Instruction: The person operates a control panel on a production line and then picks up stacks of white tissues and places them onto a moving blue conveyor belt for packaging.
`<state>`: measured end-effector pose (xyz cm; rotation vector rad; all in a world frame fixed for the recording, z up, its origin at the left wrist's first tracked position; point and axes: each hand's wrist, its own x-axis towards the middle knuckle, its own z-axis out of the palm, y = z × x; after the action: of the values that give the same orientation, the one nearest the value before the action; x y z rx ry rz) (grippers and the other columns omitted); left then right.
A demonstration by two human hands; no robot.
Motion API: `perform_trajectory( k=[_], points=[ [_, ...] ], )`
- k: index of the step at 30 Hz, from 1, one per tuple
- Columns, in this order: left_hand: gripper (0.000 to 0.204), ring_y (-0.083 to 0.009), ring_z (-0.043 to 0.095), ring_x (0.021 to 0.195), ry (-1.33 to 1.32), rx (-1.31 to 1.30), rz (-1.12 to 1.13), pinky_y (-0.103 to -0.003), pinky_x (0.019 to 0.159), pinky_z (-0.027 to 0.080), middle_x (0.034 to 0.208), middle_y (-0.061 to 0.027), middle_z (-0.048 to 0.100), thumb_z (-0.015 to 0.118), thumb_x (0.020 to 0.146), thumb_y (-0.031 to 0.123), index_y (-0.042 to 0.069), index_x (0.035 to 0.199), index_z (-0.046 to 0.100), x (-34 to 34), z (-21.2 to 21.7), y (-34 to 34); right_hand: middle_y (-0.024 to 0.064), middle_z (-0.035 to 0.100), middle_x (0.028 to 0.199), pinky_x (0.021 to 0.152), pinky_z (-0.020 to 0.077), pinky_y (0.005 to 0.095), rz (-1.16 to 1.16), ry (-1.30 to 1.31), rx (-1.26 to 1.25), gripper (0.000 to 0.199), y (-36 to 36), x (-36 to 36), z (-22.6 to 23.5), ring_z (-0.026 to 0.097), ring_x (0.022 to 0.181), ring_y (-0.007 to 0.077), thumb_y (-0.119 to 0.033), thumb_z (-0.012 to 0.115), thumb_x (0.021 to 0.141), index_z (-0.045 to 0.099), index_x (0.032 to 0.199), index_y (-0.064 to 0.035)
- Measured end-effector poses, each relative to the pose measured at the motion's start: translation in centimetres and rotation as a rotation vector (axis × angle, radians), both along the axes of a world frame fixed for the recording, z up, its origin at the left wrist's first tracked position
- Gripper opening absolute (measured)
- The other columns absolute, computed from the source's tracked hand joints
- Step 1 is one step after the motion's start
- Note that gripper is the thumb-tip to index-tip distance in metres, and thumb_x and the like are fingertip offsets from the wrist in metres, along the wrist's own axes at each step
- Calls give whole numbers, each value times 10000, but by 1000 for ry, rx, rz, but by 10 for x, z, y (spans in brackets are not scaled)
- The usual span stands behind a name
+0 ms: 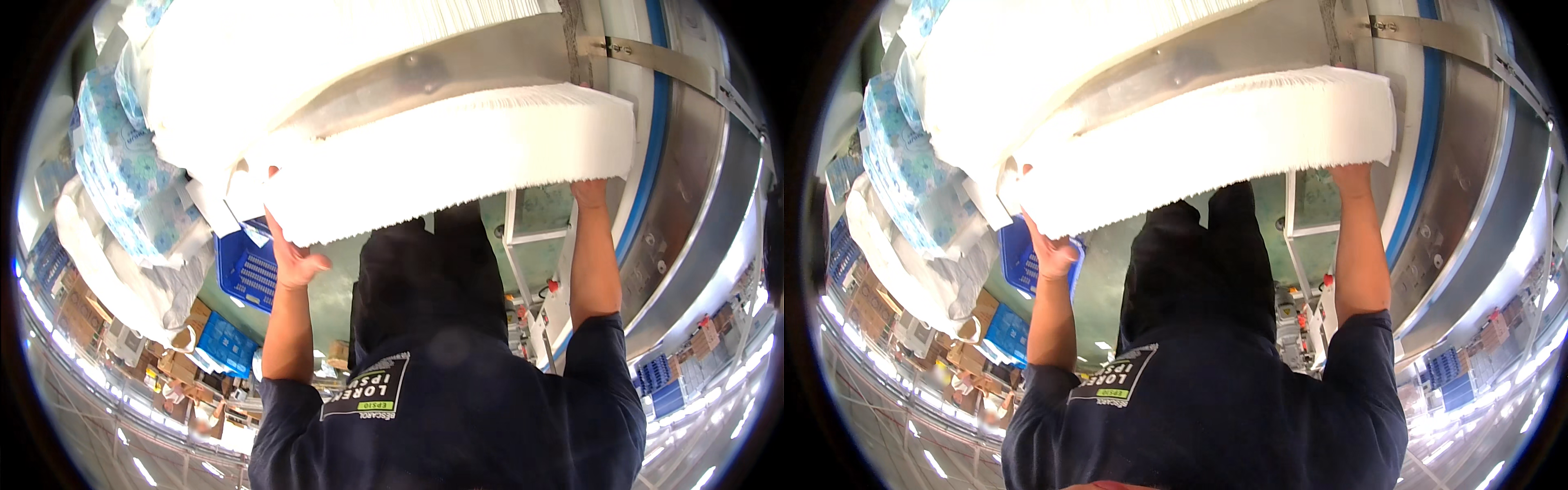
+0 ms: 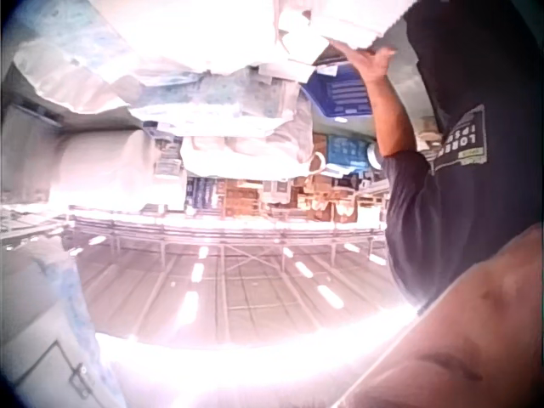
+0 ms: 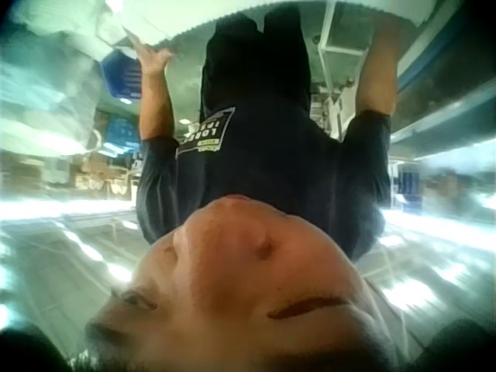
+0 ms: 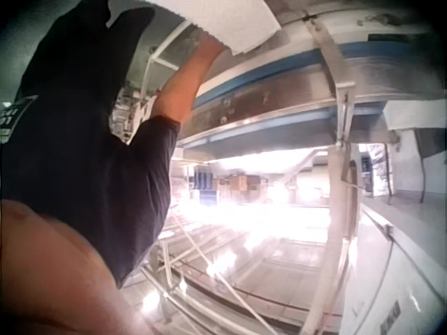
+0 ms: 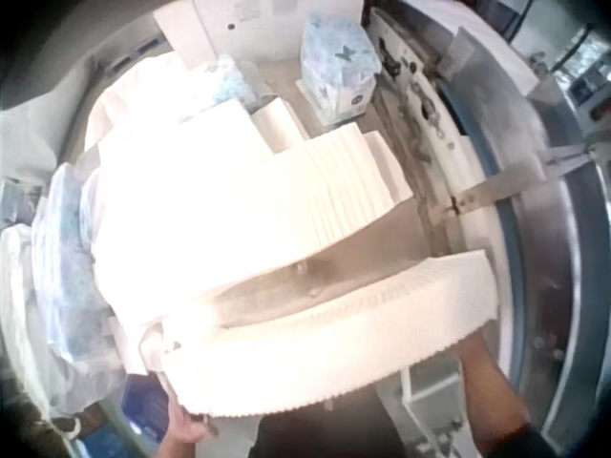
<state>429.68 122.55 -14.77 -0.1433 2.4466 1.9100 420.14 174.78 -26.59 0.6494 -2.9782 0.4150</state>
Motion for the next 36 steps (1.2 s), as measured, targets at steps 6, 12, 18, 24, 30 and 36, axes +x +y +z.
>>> perform_trajectory(
  k=[6,12,18,24,30,36],
  points=[
    [1279,-366,126,1544,-39,50,7,-519,1231,186,1673,-231,36,784,749,643,48,1614,52,-10,-35,14,136,533,1457,1183,290,520,-270,-281,-399,571,-12,25,-22,463,1369,355,-327,672,921,547,1431,-103],
    [1147,-323,192,1533,26,397,133,-462,1224,219,1685,-188,70,787,825,405,27,1612,43,-32,-4,37,140,517,1474,1189,290,505,-96,-129,0,601,-28,35,-35,446,1392,334,-351,676,917,530,1443,-98],
    [1087,-283,279,1482,-71,74,-16,-389,1199,261,1645,-177,205,776,837,293,22,1613,64,-29,-30,17,153,478,1500,1144,363,487,36,116,-5,649,-55,22,1,467,1366,356,-351,713,881,517,1429,-65],
    [706,-284,333,1472,-14,578,330,-453,1206,301,1625,-143,295,491,1047,390,85,1608,189,-43,46,41,105,387,1589,1195,309,448,-550,-400,-1790,757,-136,28,154,408,1431,269,-360,706,928,363,1543,-83],
    [806,-341,335,1473,-17,610,90,-511,1198,312,1626,-168,287,489,1035,468,88,1622,88,-66,150,97,130,356,1607,1197,307,437,-352,78,-1564,719,-56,84,276,401,1436,287,-322,703,951,368,1554,-121],
    [697,-275,488,1347,192,125,-781,-403,1120,382,1497,-182,473,712,898,154,-28,1488,390,-66,224,256,160,539,1438,1094,426,411,-752,530,-834,864,95,207,350,551,1282,293,-266,895,736,462,1445,-28]
  ],
)
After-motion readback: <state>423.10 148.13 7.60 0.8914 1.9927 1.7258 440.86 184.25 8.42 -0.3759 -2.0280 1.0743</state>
